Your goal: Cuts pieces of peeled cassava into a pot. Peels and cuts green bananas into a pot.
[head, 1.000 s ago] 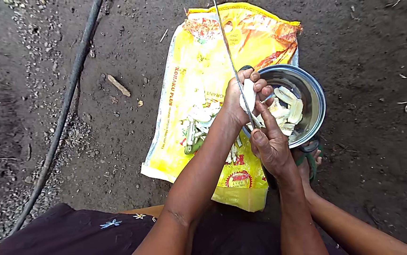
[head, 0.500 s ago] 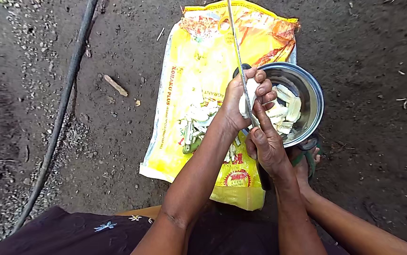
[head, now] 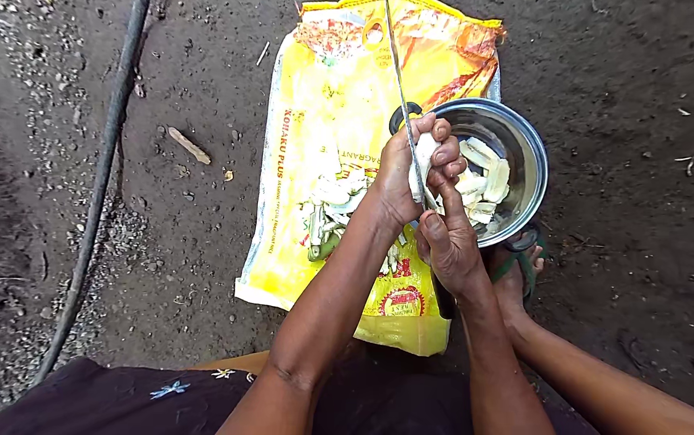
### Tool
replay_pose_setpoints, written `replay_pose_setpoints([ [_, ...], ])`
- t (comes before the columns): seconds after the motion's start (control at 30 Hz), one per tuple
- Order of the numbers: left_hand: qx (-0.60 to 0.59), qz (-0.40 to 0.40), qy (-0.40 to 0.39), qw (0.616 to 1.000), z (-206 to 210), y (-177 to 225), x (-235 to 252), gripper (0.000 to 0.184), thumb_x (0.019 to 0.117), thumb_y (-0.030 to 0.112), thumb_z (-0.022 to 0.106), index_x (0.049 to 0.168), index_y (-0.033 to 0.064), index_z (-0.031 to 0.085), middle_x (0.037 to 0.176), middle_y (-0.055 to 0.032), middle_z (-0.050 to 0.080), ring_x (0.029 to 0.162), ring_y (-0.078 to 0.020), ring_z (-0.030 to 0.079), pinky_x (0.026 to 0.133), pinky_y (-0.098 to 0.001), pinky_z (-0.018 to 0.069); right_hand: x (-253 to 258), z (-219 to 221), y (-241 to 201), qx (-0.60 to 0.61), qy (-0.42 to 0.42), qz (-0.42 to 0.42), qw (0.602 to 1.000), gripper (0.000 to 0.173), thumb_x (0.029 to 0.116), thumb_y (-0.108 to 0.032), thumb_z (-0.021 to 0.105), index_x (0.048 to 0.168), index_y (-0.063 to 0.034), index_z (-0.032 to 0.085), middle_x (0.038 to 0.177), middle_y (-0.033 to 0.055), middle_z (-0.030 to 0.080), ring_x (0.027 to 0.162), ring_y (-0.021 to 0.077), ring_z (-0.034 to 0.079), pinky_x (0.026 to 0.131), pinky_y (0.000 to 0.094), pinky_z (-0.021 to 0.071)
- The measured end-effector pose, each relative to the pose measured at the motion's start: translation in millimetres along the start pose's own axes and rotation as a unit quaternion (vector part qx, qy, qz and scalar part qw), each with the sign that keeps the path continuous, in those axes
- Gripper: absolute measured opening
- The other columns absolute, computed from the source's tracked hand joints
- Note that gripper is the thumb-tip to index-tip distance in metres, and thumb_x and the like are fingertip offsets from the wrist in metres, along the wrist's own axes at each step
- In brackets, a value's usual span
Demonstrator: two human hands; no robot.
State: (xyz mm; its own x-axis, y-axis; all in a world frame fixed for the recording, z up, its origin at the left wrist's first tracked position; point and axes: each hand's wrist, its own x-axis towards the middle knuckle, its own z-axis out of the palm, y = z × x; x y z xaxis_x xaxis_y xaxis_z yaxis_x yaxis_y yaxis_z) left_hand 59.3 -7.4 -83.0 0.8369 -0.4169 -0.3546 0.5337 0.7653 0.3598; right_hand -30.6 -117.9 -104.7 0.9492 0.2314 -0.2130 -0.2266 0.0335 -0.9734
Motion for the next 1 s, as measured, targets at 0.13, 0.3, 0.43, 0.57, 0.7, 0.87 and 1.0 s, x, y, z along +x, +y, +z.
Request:
replay_pose_setpoints([
  [0.13, -0.033, -0.013, 0.024, 0.999, 4, -6, -1, 0.048, 0.1095, 0.037, 0.022, 0.076, 0.0168, 0.049, 0.059, 0.0028, 0.048, 0.053, -0.0102, 0.051, 0.054, -0.0229, 0.0461, 1, -1, 2, -0.003, 0.028, -0.008, 1.000, 0.058, 0.0993, -0.052, 0.055, 0.146, -0.0207, 0.041, 0.065, -0.0088, 0.049, 0.047, 0.0005, 0.042, 0.046, 0.0183, 0.0405],
  [0.3, -0.043, -0.022, 0.042, 0.998, 14, -10, -3, 0.050, 0.1094, 0.040, 0.021, 0.075, 0.0160, 0.050, 0.060, 0.0023, 0.048, 0.053, -0.0101, 0.052, 0.053, -0.0225, 0.0478, 2, -5, 1, -0.014, 0.050, -0.024, 0.998, 0.044, 0.1005, -0.052, 0.054, 0.134, -0.0237, 0.046, 0.072, -0.0091, 0.054, 0.048, -0.0006, 0.043, 0.045, 0.0174, 0.0408],
  [0.43, -0.033, -0.026, 0.031, 0.999, 12, -7, -1, 0.056, 0.1087, 0.047, 0.016, 0.077, 0.0165, 0.051, 0.064, 0.0005, 0.051, 0.059, -0.0138, 0.056, 0.060, -0.0267, 0.0508, 3, -4, -3, -0.032, 0.063, -0.035, 0.997, 0.049, 0.1016, -0.045, 0.054, 0.142, -0.0185, 0.046, 0.079, -0.0069, 0.057, 0.050, -0.0005, 0.043, 0.046, 0.0175, 0.0410],
  [0.57, 0.023, -0.029, 0.047, 0.998, 12, -4, -1, 0.068, 0.1052, 0.060, 0.007, 0.082, 0.0170, 0.055, 0.071, -0.0031, 0.060, 0.072, -0.0187, 0.064, 0.066, -0.0324, 0.0549, 2, -1, -1, -0.078, 0.089, -0.068, 0.991, 0.072, 0.1028, -0.045, 0.054, 0.163, -0.0185, 0.025, 0.104, 0.0007, 0.065, 0.065, 0.0004, 0.053, 0.057, 0.0196, 0.0480],
  [0.7, 0.084, 0.000, 0.044, 0.996, 16, -7, -2, 0.074, 0.1044, 0.060, 0.000, 0.088, 0.0146, 0.057, 0.082, -0.0081, 0.068, 0.087, -0.0246, 0.071, 0.072, -0.0375, 0.0593, 4, -4, -1, -0.090, 0.083, -0.079, 0.989, 0.074, 0.1036, -0.047, 0.050, 0.165, -0.0182, 0.020, 0.101, 0.0009, 0.064, 0.060, -0.0003, 0.048, 0.053, 0.0181, 0.0451],
  [0.87, 0.056, 0.036, -0.065, 0.996, 5, -10, -3, 0.091, 0.0950, 0.074, -0.005, 0.095, 0.0111, 0.060, 0.087, -0.0113, 0.069, 0.093, -0.0287, 0.071, 0.081, -0.0419, 0.0597, 4, -4, -6, -0.052, 0.068, -0.061, 0.994, 0.070, 0.1029, -0.051, 0.050, 0.163, -0.0241, 0.027, 0.098, -0.0001, 0.062, 0.055, 0.0008, 0.045, 0.048, 0.0187, 0.0425],
  [1.0, 0.059, 0.052, -0.083, 0.993, 4, -13, -3, 0.096, 0.0832, 0.091, 0.007, 0.091, 0.0134, 0.063, 0.080, -0.0055, 0.066, 0.088, -0.0251, 0.070, 0.083, -0.0431, 0.0590, 3, -4, -10, -0.067, 0.076, -0.071, 0.992, 0.068, 0.1035, -0.047, 0.052, 0.163, -0.0214, 0.029, 0.116, 0.0018, 0.064, 0.061, -0.0007, 0.050, 0.051, 0.0173, 0.0448],
])
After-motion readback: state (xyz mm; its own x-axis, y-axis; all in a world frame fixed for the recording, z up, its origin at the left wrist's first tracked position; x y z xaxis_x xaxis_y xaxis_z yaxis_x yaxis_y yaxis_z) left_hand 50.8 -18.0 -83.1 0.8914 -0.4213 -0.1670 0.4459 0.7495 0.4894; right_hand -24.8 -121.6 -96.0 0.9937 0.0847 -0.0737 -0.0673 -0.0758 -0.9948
